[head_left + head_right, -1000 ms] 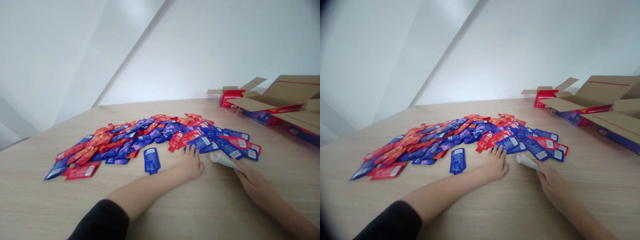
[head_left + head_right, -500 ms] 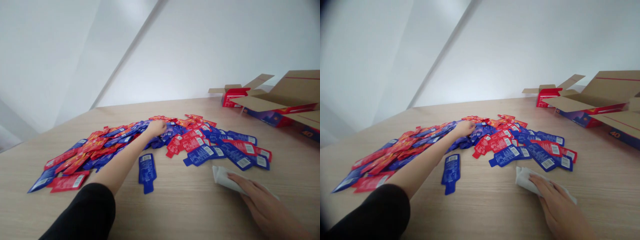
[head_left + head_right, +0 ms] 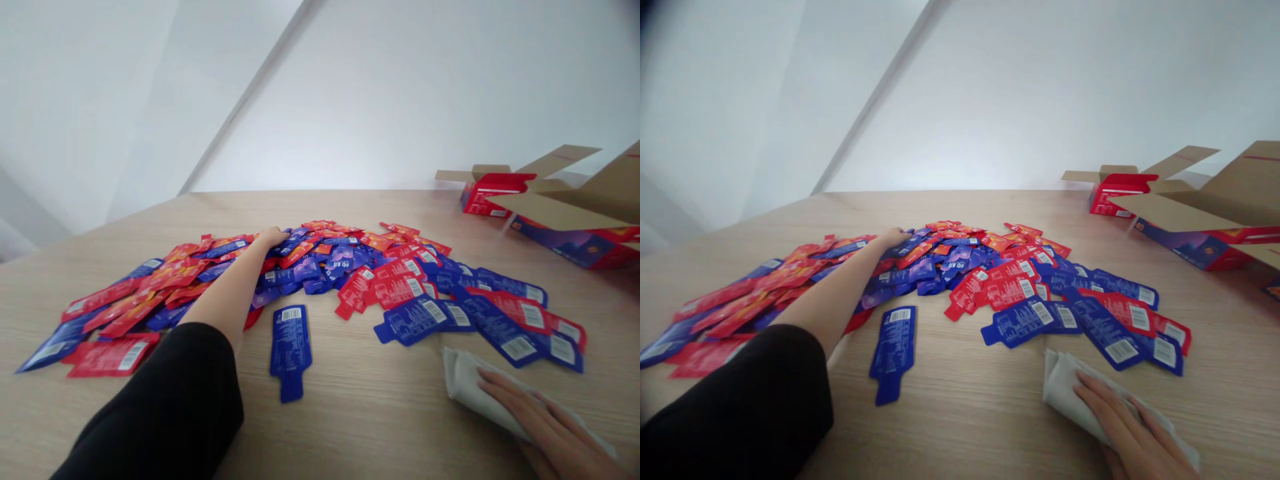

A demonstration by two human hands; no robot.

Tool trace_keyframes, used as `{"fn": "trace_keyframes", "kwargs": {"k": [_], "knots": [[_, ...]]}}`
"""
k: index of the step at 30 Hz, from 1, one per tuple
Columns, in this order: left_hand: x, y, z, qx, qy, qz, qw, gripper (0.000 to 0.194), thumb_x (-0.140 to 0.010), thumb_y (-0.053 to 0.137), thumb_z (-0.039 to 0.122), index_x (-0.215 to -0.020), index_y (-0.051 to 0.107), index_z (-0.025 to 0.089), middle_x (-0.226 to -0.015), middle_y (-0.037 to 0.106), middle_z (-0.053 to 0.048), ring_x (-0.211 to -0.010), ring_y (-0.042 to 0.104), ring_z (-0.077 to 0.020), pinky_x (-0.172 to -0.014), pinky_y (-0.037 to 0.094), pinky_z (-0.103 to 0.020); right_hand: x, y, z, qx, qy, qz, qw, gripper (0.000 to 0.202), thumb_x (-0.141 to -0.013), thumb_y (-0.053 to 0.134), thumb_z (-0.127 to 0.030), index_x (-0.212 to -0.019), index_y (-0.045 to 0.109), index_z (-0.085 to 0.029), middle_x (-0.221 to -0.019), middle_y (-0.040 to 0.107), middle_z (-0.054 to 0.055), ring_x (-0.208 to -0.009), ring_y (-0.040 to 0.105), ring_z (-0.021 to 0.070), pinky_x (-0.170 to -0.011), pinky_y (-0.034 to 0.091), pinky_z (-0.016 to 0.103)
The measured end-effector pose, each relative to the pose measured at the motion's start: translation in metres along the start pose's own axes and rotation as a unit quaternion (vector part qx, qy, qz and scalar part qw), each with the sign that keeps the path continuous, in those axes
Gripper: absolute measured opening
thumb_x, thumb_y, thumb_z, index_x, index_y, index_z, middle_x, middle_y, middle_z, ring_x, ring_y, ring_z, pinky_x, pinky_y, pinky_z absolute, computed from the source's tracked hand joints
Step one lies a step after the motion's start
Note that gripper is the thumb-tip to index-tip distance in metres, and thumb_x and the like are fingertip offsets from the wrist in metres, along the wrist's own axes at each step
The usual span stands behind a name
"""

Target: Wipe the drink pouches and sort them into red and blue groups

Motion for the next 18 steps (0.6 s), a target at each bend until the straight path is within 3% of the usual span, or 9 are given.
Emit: {"fn": "trace_keyframes", "kwargs": {"k": [4, 7, 10, 13, 16, 18], "knots": [[0.02, -0.016, -0.002, -0.024, 0.004, 0.013, 1.0, 0.035, -0.095, 0.061, 0.036, -0.123, 0.058, 0.016, -0.122, 0.06, -0.01, -0.104, 0.063, -0.0231, -0.087, 0.055, -0.042, -0.008, -0.012, -0.005, -0.004, -0.003, -0.001, 1.0, 0.053, -0.084, 0.041, -0.013, -0.128, 0.066, -0.03, -0.135, 0.06, 0.002, -0.116, 0.063, 0.0282, -0.091, 0.06, 0.043], [0.046, -0.033, 0.011, -0.04, 0.035, 0.048, 0.997, 0.035, -0.095, 0.061, 0.036, -0.124, 0.058, 0.016, -0.124, 0.06, -0.01, -0.106, 0.062, -0.0232, -0.088, 0.054, -0.044, -0.017, -0.028, -0.014, -0.02, 0.0, 0.007, 1.0, 0.05, -0.086, 0.039, -0.016, -0.126, 0.068, -0.027, -0.131, 0.064, 0.005, -0.113, 0.066, 0.0277, -0.09, 0.06, 0.043], [0.077, -0.052, 0.044, -0.052, 0.089, 0.094, 0.99, 0.037, -0.096, 0.059, 0.035, -0.127, 0.056, 0.016, -0.126, 0.059, -0.011, -0.11, 0.061, -0.0246, -0.093, 0.051, -0.047, -0.025, -0.04, -0.023, -0.041, 0.01, 0.002, 0.999, 0.048, -0.088, 0.038, -0.021, -0.127, 0.066, -0.024, -0.13, 0.064, 0.007, -0.113, 0.066, 0.0276, -0.092, 0.059, 0.044], [0.121, -0.071, 0.09, -0.055, 0.161, 0.122, 0.978, 0.031, -0.098, 0.049, 0.02, -0.128, 0.053, 0.01, -0.121, 0.062, -0.017, -0.114, 0.059, -0.0286, -0.097, 0.046, -0.044, -0.029, -0.048, -0.027, -0.062, 0.047, -0.009, 0.997, 0.048, -0.091, 0.036, -0.026, -0.131, 0.062, -0.021, -0.131, 0.064, 0.009, -0.115, 0.064, 0.0288, -0.095, 0.056, 0.049], [0.185, -0.085, 0.132, -0.049, 0.24, 0.125, 0.961, 0.033, -0.095, 0.042, 0.008, -0.127, 0.052, 0.011, -0.118, 0.065, -0.016, -0.114, 0.06, -0.0291, -0.095, 0.045, -0.039, -0.031, -0.051, -0.022, -0.079, 0.107, -0.04, 0.99, 0.047, -0.093, 0.035, -0.027, -0.134, 0.058, -0.02, -0.132, 0.064, 0.01, -0.119, 0.062, 0.0296, -0.096, 0.055, 0.051], [0.237, -0.085, 0.152, -0.045, 0.294, 0.127, 0.946, 0.036, -0.095, 0.039, 0.008, -0.129, 0.05, 0.012, -0.117, 0.065, -0.014, -0.113, 0.061, -0.0271, -0.093, 0.046, -0.037, -0.032, -0.053, -0.017, -0.091, 0.133, -0.057, 0.985, 0.047, -0.092, 0.035, -0.026, -0.134, 0.057, -0.018, -0.131, 0.064, 0.012, -0.12, 0.061, 0.0298, -0.098, 0.053, 0.051]]}}
Point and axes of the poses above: each hand's wrist, its own x-axis away from the middle knuckle, its own y-axis out of the palm, z = x × y, the point moved 7 cm from there along -x, towards the middle knuckle
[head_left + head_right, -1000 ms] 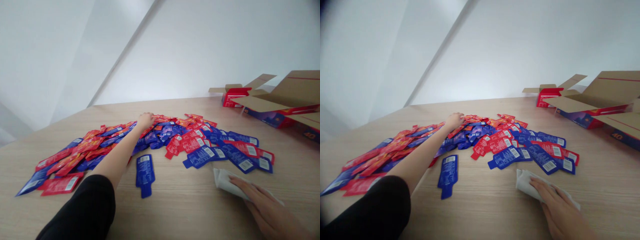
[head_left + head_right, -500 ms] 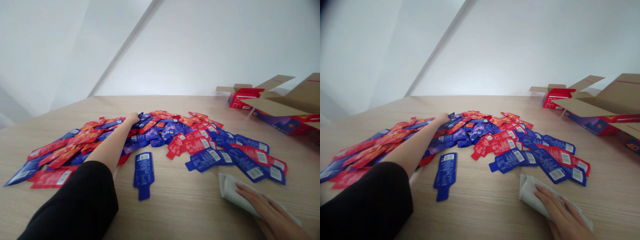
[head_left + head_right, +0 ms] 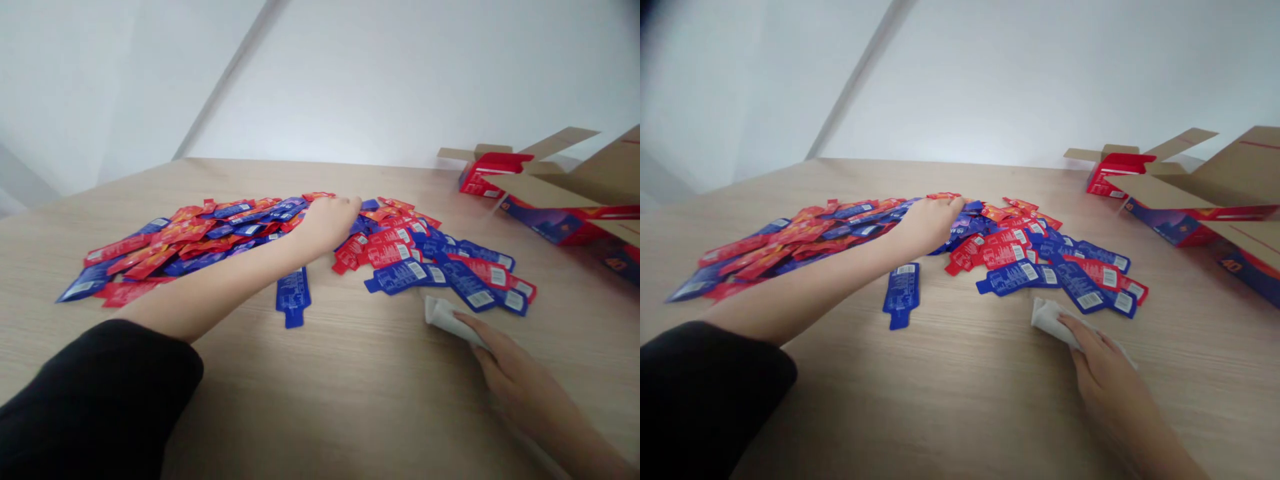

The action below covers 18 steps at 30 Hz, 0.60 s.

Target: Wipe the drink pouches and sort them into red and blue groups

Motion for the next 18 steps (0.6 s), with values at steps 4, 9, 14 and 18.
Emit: {"fn": "trace_keyframes", "kwargs": {"k": [4, 9, 14, 18], "knots": [[0.098, 0.013, 0.097, 0.004, 0.218, 0.009, 0.976, 0.036, -0.095, 0.037, 0.007, -0.127, 0.053, 0.007, -0.116, 0.067, -0.015, -0.108, 0.064, -0.0253, -0.102, 0.043, -0.042, -0.005, -0.008, 0.01, -0.018, 0.039, -0.017, 0.999, 0.047, -0.091, 0.035, -0.026, -0.131, 0.058, -0.013, -0.128, 0.065, 0.015, -0.116, 0.063, 0.0309, -0.1, 0.051, 0.052], [0.2, 0.078, 0.144, 0.035, 0.244, -0.082, 0.966, 0.058, -0.099, 0.042, 0.035, -0.145, 0.04, 0.002, -0.152, 0.037, -0.024, -0.14, 0.038, -0.0368, -0.112, 0.036, -0.048, -0.007, -0.011, 0.01, -0.001, 0.058, -0.029, 0.998, 0.049, -0.09, 0.035, -0.026, -0.131, 0.058, -0.013, -0.127, 0.065, 0.017, -0.113, 0.063, 0.0352, -0.097, 0.05, 0.052], [0.205, 0.068, 0.145, 0.103, 0.198, -0.15, 0.963, 0.097, -0.09, 0.035, 0.074, -0.152, 0.026, 0.001, -0.16, 0.013, -0.024, -0.146, 0.017, -0.0443, -0.115, 0.026, -0.057, -0.007, -0.014, 0.001, 0.01, 0.057, -0.038, 0.998, 0.048, -0.092, 0.035, -0.023, -0.134, 0.056, -0.011, -0.129, 0.063, 0.018, -0.114, 0.062, 0.0354, -0.098, 0.049, 0.05], [0.197, 0.043, 0.167, 0.177, 0.298, -0.128, 0.929, 0.085, -0.095, 0.025, 0.071, -0.154, 0.027, 0.01, -0.163, 0.017, -0.014, -0.148, 0.017, -0.039, -0.116, 0.023, -0.057, -0.007, -0.016, 0.0, 0.006, 0.053, -0.031, 0.998, 0.047, -0.093, 0.035, -0.023, -0.133, 0.056, -0.009, -0.128, 0.063, 0.019, -0.114, 0.062, 0.0353, -0.098, 0.048, 0.051]]}}
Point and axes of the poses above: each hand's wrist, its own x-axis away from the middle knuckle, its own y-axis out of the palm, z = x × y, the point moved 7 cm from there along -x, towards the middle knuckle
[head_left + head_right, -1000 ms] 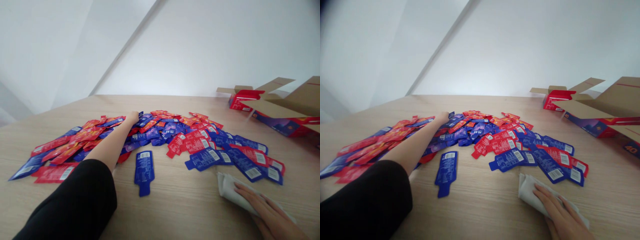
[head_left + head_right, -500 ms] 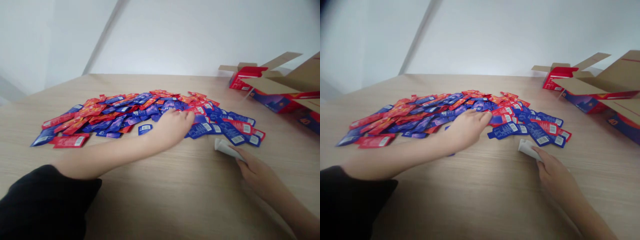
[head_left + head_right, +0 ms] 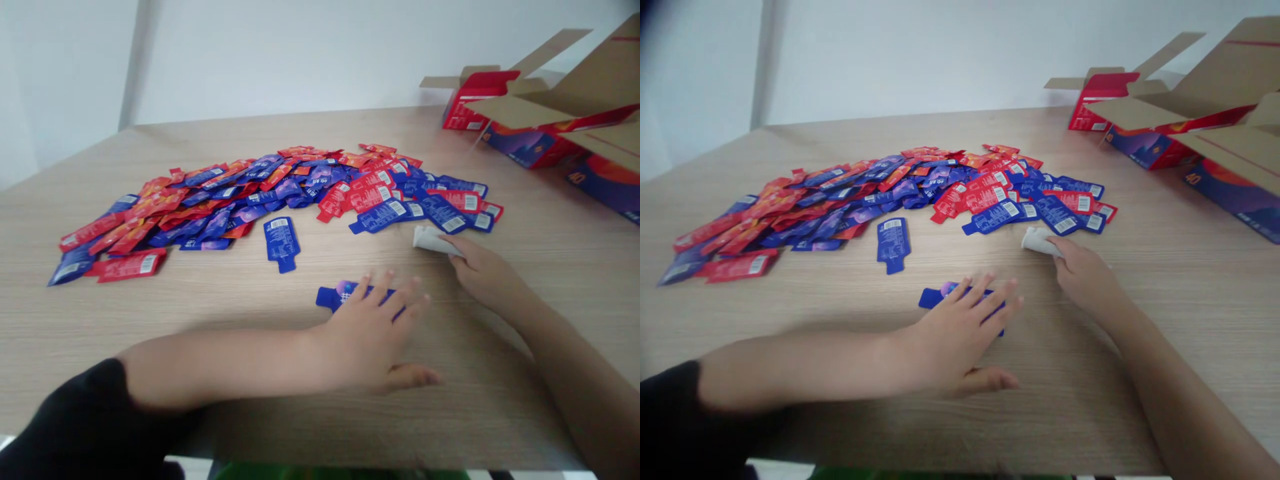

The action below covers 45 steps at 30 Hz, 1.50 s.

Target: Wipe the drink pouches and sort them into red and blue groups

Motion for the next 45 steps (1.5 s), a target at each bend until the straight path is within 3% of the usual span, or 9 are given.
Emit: {"fn": "trace_keyframes", "kwargs": {"k": [6, 10, 14, 21, 28, 31, 34, 39, 45], "knots": [[-0.012, 0.022, 0.02, -0.007, 0.044, -0.003, 0.999, 0.098, -0.089, 0.034, 0.077, -0.151, 0.029, 0.002, -0.16, 0.023, -0.018, -0.15, 0.012, -0.0313, -0.121, 0.011, -0.051, -0.001, 0.003, 0.004, -0.004, -0.007, -0.002, 1.0, 0.046, -0.093, 0.037, -0.021, -0.132, 0.056, -0.007, -0.127, 0.064, 0.02, -0.114, 0.062, 0.0342, -0.098, 0.048, 0.05], [-0.001, -0.002, 0.009, 0.036, 0.05, 0.011, 0.998, 0.082, -0.096, 0.029, 0.067, -0.151, 0.03, 0.006, -0.161, 0.02, -0.018, -0.15, 0.014, -0.0318, -0.119, 0.017, -0.051, -0.002, 0.005, 0.005, -0.001, -0.018, -0.002, 1.0, 0.046, -0.092, 0.037, -0.021, -0.132, 0.056, -0.007, -0.128, 0.063, 0.02, -0.115, 0.061, 0.035, -0.097, 0.048, 0.051], [0.031, -0.024, -0.03, 0.012, -0.012, 0.035, 0.999, 0.076, -0.099, 0.028, 0.061, -0.151, 0.03, 0.006, -0.162, 0.019, -0.017, -0.15, 0.013, -0.0329, -0.12, 0.012, -0.053, -0.002, 0.006, 0.008, 0.019, -0.019, -0.011, 1.0, 0.048, -0.091, 0.04, -0.023, -0.135, 0.054, -0.011, -0.128, 0.063, 0.019, -0.114, 0.061, 0.0368, -0.096, 0.049, 0.052], [0.066, 0.024, -0.062, -0.049, -0.117, -0.024, 0.992, 0.08, -0.098, 0.029, 0.063, -0.153, 0.027, 0.005, -0.161, 0.018, -0.019, -0.148, 0.019, -0.0361, -0.116, 0.023, -0.054, -0.004, 0.005, 0.001, 0.033, -0.07, 0.049, 0.996, 0.04, -0.083, 0.054, -0.02, -0.121, 0.063, -0.014, -0.127, 0.062, 0.016, -0.113, 0.06, 0.0337, -0.095, 0.048, 0.049], [0.055, 0.015, -0.056, -0.111, -0.173, -0.007, 0.979, 0.096, -0.091, 0.031, 0.074, -0.148, 0.035, -0.004, -0.155, 0.029, -0.028, -0.139, 0.035, -0.0411, -0.107, 0.036, -0.052, -0.012, -0.007, 0.003, -0.024, 0.026, 0.129, 0.991, 0.035, -0.088, 0.05, -0.019, -0.118, 0.067, -0.01, -0.115, 0.067, 0.019, -0.107, 0.062, 0.0313, -0.092, 0.047, 0.044], [0.06, 0.012, -0.054, -0.12, -0.19, 0.014, 0.974, 0.101, -0.088, 0.032, 0.078, -0.145, 0.039, -0.006, -0.15, 0.038, -0.03, -0.13, 0.044, -0.0402, -0.101, 0.041, -0.05, -0.004, -0.024, -0.024, -0.068, 0.043, 0.178, 0.981, 0.037, -0.09, 0.049, -0.022, -0.123, 0.064, -0.013, -0.115, 0.067, 0.018, -0.106, 0.062, 0.0299, -0.091, 0.048, 0.043], [0.067, 0.011, -0.047, -0.123, -0.184, 0.027, 0.975, 0.095, -0.09, 0.037, 0.073, -0.143, 0.043, -0.006, -0.148, 0.041, -0.029, -0.13, 0.044, -0.0402, -0.102, 0.041, -0.05, 0.015, -0.026, -0.096, -0.084, -0.08, 0.181, 0.977, 0.042, -0.09, 0.046, -0.019, -0.13, 0.059, -0.017, -0.124, 0.063, 0.013, -0.115, 0.058, 0.028, -0.099, 0.045, 0.045], [0.076, 0.015, -0.034, -0.126, -0.17, 0.006, 0.977, 0.065, -0.097, 0.04, 0.051, -0.131, 0.059, -0.002, -0.142, 0.05, -0.026, -0.131, 0.045, -0.0404, -0.107, 0.038, -0.052, 0.051, 0.031, -0.193, 0.008, -0.246, 0.029, 0.969, 0.047, -0.092, 0.042, -0.016, -0.138, 0.054, -0.018, -0.148, 0.048, 0.013, -0.134, 0.043, 0.0298, -0.109, 0.034, 0.051], [0.077, 0.024, -0.032, -0.121, -0.178, -0.014, 0.976, 0.073, -0.097, 0.042, 0.047, -0.145, 0.038, -0.007, -0.151, 0.036, -0.029, -0.14, 0.037, -0.0395, -0.111, 0.037, -0.05, 0.032, 0.047, -0.16, 0.057, -0.171, 0.022, 0.983, 0.049, -0.095, 0.042, -0.023, -0.142, 0.05, -0.016, -0.153, 0.042, 0.01, -0.139, 0.038, 0.0294, -0.114, 0.026, 0.052]]}}
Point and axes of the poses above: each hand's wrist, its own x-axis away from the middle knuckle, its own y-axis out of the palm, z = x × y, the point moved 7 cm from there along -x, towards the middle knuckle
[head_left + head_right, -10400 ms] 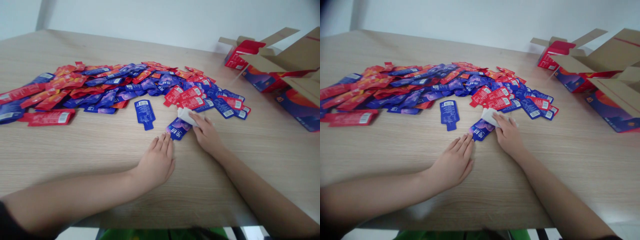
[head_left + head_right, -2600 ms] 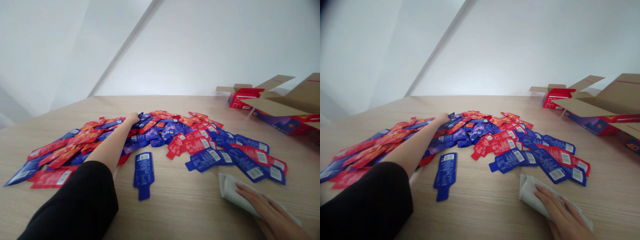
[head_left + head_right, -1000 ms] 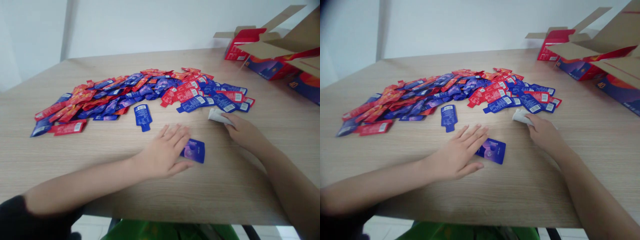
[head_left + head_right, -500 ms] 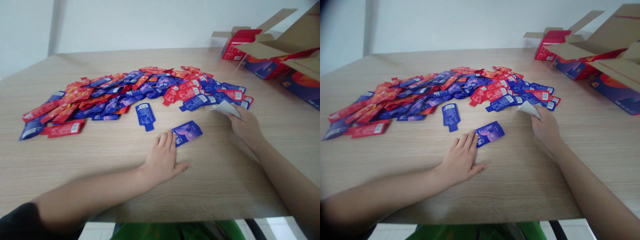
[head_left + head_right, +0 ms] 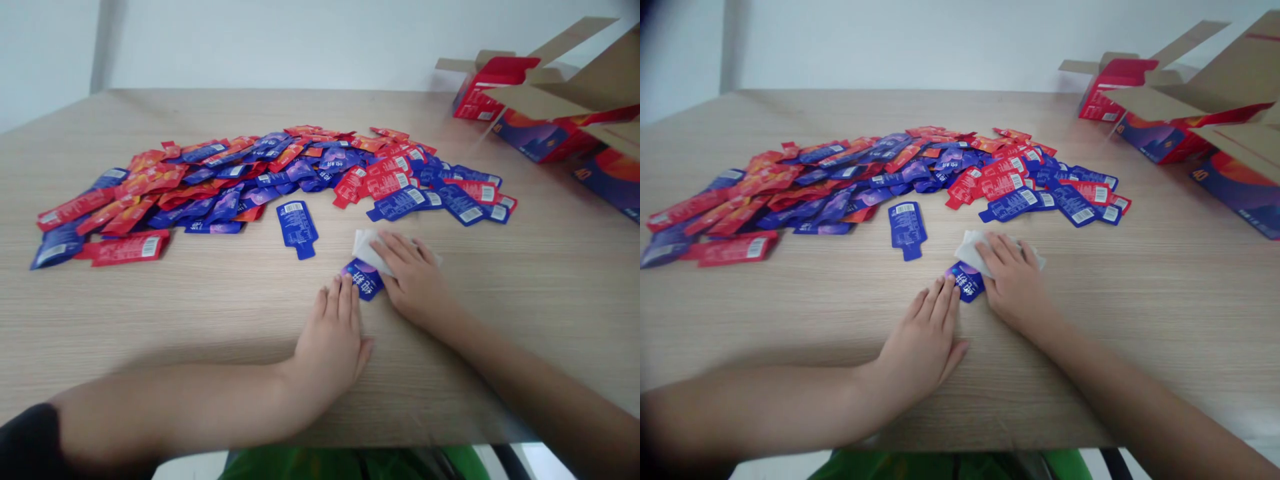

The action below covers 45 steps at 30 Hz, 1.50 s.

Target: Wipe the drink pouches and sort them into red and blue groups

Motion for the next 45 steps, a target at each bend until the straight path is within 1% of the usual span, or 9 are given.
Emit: {"fn": "trace_keyframes", "kwargs": {"k": [3, 8, 13, 18, 24, 29, 34, 40, 45], "knots": [[0.0, 0.0, 0.0, 0.004, -0.005, 0.003, 1.0, 0.073, -0.097, 0.042, 0.048, -0.145, 0.038, -0.007, -0.151, 0.034, -0.028, -0.14, 0.037, -0.0393, -0.11, 0.038, -0.05, 0.003, -0.005, 0.006, 0.012, 0.024, 0.018, 0.999, 0.05, -0.094, 0.044, -0.023, -0.143, 0.05, -0.015, -0.154, 0.041, 0.011, -0.14, 0.036, 0.0334, -0.113, 0.028, 0.054], [0.002, -0.003, -0.001, -0.001, -0.01, 0.012, 1.0, 0.065, -0.097, 0.042, 0.046, -0.138, 0.051, -0.002, -0.144, 0.047, -0.027, -0.134, 0.046, -0.0396, -0.107, 0.041, -0.051, 0.013, -0.002, -0.024, -0.027, -0.098, -0.02, 0.995, 0.05, -0.093, 0.042, -0.02, -0.143, 0.05, -0.019, -0.156, 0.038, 0.006, -0.143, 0.032, 0.0274, -0.118, 0.021, 0.052], [0.003, -0.004, -0.004, -0.028, -0.043, 0.012, 0.999, 0.073, -0.096, 0.041, 0.053, -0.145, 0.043, -0.001, -0.152, 0.033, -0.027, -0.142, 0.034, -0.0401, -0.103, 0.044, -0.052, 0.004, -0.007, 0.005, 0.001, 0.038, 0.011, 0.999, 0.05, -0.093, 0.045, -0.022, -0.143, 0.051, -0.016, -0.154, 0.04, 0.013, -0.141, 0.035, 0.0338, -0.114, 0.027, 0.056], [0.002, 0.001, -0.003, -0.027, -0.03, -0.014, 0.999, 0.07, -0.097, 0.038, 0.052, -0.137, 0.053, -0.003, -0.143, 0.046, -0.029, -0.138, 0.039, -0.0432, -0.105, 0.041, -0.055, 0.011, -0.006, -0.024, -0.058, -0.087, -0.035, 0.994, 0.053, -0.089, 0.046, -0.017, -0.141, 0.053, -0.023, -0.157, 0.036, 0.009, -0.144, 0.031, 0.0294, -0.117, 0.022, 0.055], [0.0, -0.004, -0.008, -0.033, -0.049, -0.007, 0.998, 0.08, -0.093, 0.043, 0.059, -0.144, 0.044, -0.001, -0.15, 0.035, -0.029, -0.141, 0.033, -0.0425, -0.105, 0.042, -0.053, 0.009, -0.01, 0.001, 0.005, 0.029, 0.014, 0.999, 0.054, -0.091, 0.048, -0.02, -0.145, 0.048, -0.019, -0.155, 0.037, 0.015, -0.142, 0.033, 0.0363, -0.112, 0.028, 0.06], [0.0, -0.008, -0.007, -0.025, -0.034, -0.016, 0.999, 0.073, -0.094, 0.043, 0.056, -0.136, 0.054, -0.003, -0.146, 0.043, -0.03, -0.139, 0.037, -0.0432, -0.104, 0.044, -0.052, 0.01, -0.004, -0.027, -0.037, -0.085, -0.032, 0.995, 0.053, -0.091, 0.047, -0.021, -0.144, 0.049, -0.024, -0.158, 0.033, 0.01, -0.144, 0.03, 0.0304, -0.117, 0.023, 0.056], [0.001, -0.004, -0.008, -0.016, -0.042, -0.013, 0.999, 0.077, -0.092, 0.048, 0.057, -0.138, 0.051, -0.004, -0.148, 0.04, -0.029, -0.136, 0.042, -0.0442, -0.103, 0.045, -0.05, 0.007, -0.008, 0.008, 0.007, 0.049, 0.003, 0.999, 0.053, -0.093, 0.043, -0.021, -0.146, 0.045, -0.018, -0.155, 0.038, 0.015, -0.142, 0.035, 0.0344, -0.112, 0.03, 0.059], [0.001, 0.0, -0.007, -0.003, -0.04, 0.0, 0.999, 0.078, -0.092, 0.043, 0.055, -0.134, 0.052, -0.01, -0.138, 0.048, -0.035, -0.134, 0.042, -0.0477, -0.103, 0.043, -0.054, 0.012, -0.004, -0.028, -0.037, -0.095, -0.04, 0.994, 0.054, -0.09, 0.044, -0.018, -0.144, 0.048, -0.022, -0.158, 0.032, 0.01, -0.145, 0.029, 0.0294, -0.117, 0.021, 0.056], [0.0, -0.002, -0.01, -0.002, -0.05, 0.005, 0.999, 0.081, -0.092, 0.044, 0.055, -0.142, 0.043, -0.009, -0.147, 0.036, -0.033, -0.136, 0.04, -0.0457, -0.104, 0.043, -0.051, 0.006, -0.006, 0.006, 0.012, 0.043, 0.002, 0.999, 0.056, -0.093, 0.043, -0.02, -0.148, 0.041, -0.016, -0.155, 0.036, 0.016, -0.142, 0.034, 0.0337, -0.112, 0.028, 0.059]]}}
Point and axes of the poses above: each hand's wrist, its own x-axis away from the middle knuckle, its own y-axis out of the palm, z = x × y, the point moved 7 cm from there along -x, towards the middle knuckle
